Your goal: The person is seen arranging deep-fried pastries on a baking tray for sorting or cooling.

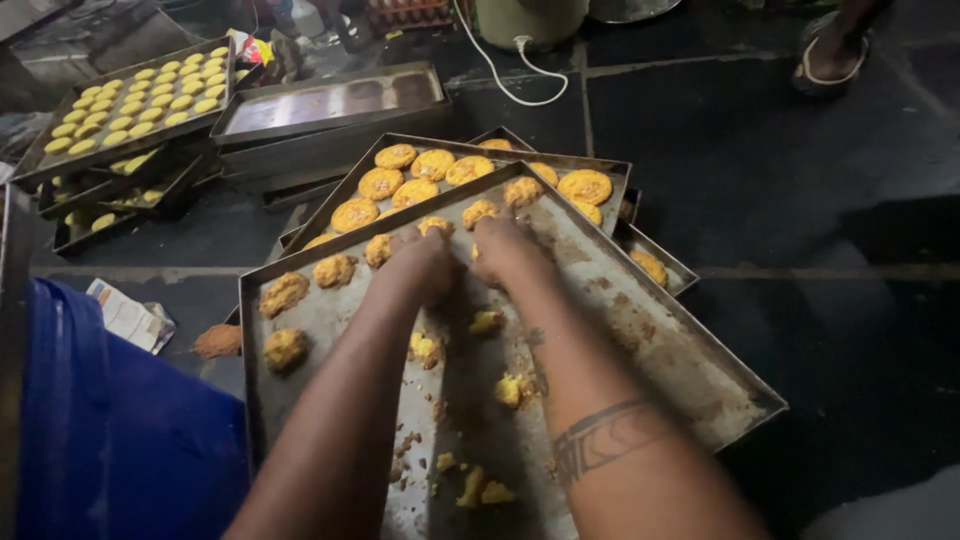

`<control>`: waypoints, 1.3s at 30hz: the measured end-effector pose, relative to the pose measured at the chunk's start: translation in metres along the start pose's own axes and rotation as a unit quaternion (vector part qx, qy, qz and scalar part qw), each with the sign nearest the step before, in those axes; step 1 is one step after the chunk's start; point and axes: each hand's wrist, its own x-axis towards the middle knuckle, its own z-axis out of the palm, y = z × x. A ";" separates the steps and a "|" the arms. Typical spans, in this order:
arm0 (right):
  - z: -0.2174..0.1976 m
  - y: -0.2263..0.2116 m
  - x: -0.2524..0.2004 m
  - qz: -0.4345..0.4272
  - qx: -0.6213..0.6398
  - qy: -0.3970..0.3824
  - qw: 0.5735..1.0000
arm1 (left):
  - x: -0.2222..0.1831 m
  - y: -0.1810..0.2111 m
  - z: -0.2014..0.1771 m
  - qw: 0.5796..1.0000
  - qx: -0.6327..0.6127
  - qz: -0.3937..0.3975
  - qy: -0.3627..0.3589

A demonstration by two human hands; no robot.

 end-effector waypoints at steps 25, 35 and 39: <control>0.009 0.006 0.003 -0.006 0.086 0.025 0.996 | -0.011 -0.006 0.000 0.993 -0.105 -0.009 0.056; -0.007 0.007 -0.012 -0.015 0.132 0.033 0.991 | -0.032 -0.013 0.025 0.964 -0.171 0.017 0.201; -0.005 0.021 -0.016 -0.066 0.128 0.076 0.987 | -0.038 -0.008 0.022 0.964 -0.185 -0.033 0.188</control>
